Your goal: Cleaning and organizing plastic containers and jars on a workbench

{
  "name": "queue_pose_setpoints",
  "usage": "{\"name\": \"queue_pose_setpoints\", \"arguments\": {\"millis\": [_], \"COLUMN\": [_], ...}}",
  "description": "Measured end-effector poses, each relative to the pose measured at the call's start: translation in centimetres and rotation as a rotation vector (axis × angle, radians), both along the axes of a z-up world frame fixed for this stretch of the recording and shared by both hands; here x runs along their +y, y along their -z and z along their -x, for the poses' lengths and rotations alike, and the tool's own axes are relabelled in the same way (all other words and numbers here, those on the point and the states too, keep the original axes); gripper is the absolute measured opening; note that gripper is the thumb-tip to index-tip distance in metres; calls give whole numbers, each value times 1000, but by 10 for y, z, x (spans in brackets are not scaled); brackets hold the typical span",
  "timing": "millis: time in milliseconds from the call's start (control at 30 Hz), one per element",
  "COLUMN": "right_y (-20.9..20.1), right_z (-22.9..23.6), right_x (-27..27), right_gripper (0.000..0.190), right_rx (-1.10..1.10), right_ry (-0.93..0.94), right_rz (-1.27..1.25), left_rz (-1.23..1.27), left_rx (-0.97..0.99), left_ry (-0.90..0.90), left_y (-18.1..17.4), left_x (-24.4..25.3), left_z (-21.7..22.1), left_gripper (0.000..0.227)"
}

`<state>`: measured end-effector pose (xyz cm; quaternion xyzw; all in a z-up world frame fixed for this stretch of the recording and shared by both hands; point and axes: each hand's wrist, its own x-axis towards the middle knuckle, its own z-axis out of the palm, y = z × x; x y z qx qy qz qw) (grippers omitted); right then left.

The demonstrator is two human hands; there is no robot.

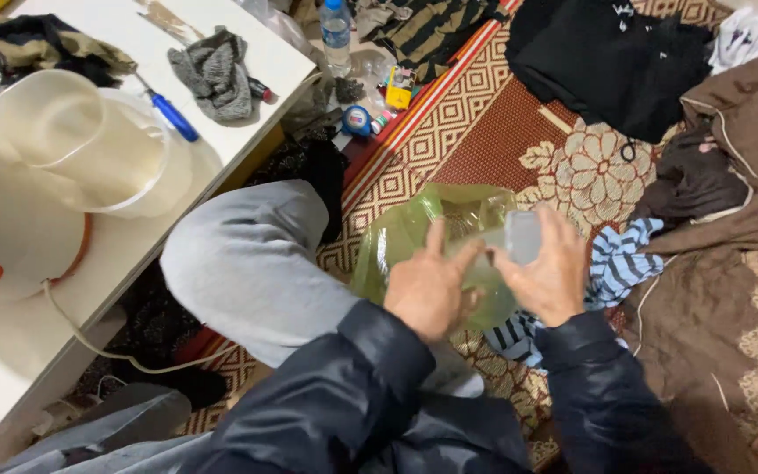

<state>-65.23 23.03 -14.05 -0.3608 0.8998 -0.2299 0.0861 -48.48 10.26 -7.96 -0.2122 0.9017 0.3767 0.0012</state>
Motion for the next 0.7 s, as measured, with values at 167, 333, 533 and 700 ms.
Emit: {"name": "queue_pose_setpoints", "arguments": {"millis": [167, 333, 533, 700], "right_y": [35, 58, 76, 80], "right_z": [2, 4, -3, -18], "right_x": [18, 35, 15, -30], "right_gripper": [96, 98, 97, 93], "right_rx": [110, 113, 153, 26], "right_ry": [7, 31, 6, -21], "right_rz": [-128, -200, 0, 15], "left_rz": [195, 316, 251, 206], "left_rx": [-536, -533, -386, -309], "left_ry": [82, 16, -98, -91], "left_y": [86, 109, 113, 111], "left_x": [-7, -12, -18, -22], "left_z": [12, -5, -22, -22], "left_gripper": [56, 24, 27, 32]}}
